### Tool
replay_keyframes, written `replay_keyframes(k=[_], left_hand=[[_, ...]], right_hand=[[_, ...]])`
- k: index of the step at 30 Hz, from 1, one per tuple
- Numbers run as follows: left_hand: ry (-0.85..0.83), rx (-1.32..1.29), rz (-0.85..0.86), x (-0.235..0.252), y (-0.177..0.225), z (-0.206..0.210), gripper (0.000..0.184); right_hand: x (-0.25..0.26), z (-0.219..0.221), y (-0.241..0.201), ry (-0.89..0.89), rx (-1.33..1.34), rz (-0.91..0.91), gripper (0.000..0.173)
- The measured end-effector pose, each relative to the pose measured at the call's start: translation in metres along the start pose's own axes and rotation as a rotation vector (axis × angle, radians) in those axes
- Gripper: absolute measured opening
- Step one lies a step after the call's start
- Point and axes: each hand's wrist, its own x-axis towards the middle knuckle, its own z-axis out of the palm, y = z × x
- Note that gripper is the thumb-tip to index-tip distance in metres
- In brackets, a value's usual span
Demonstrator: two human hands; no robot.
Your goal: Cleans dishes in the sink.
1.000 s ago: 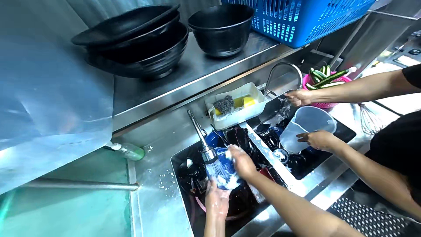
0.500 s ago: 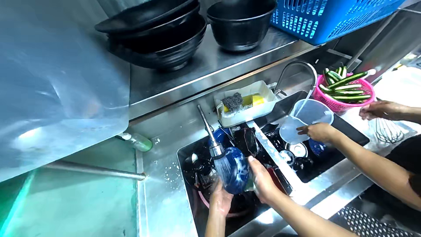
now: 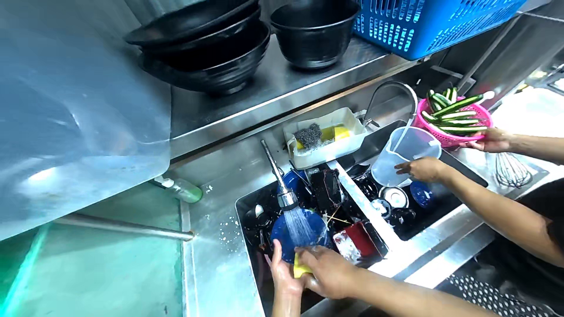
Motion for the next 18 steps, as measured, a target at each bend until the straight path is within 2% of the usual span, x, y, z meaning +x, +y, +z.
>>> replay_keyframes(k=[3, 5, 8, 12, 14, 16, 18], left_hand=[[0.093, 0.061, -0.07, 0.003, 0.0, -0.006, 0.041], [0.071, 0.07, -0.102, 0.0, -0.003, -0.008, 0.042], [0.097, 0.107, -0.132, -0.004, -0.011, -0.006, 0.042], [0.154, 0.091, -0.087, 0.011, -0.007, -0.005, 0.046], [0.133, 0.098, -0.081, 0.013, -0.011, -0.002, 0.058], [0.067, 0.15, -0.106, 0.004, -0.02, 0.009, 0.073], [0.046, 0.223, -0.163, -0.009, -0.035, 0.015, 0.064]], right_hand=[[0.006, -0.006, 0.023, 0.02, -0.089, 0.031, 0.036], [0.016, -0.023, 0.046, 0.118, -0.151, 0.136, 0.037], [0.028, -0.041, 0.072, 0.146, -0.294, 0.254, 0.035], [0.015, -0.03, 0.039, 0.027, -0.241, 0.287, 0.032], [0.013, -0.017, 0.02, -0.028, -0.176, 0.232, 0.029], [0.024, -0.013, 0.013, -0.015, -0.088, 0.172, 0.027], [0.041, -0.019, 0.022, 0.072, -0.031, 0.19, 0.029]])
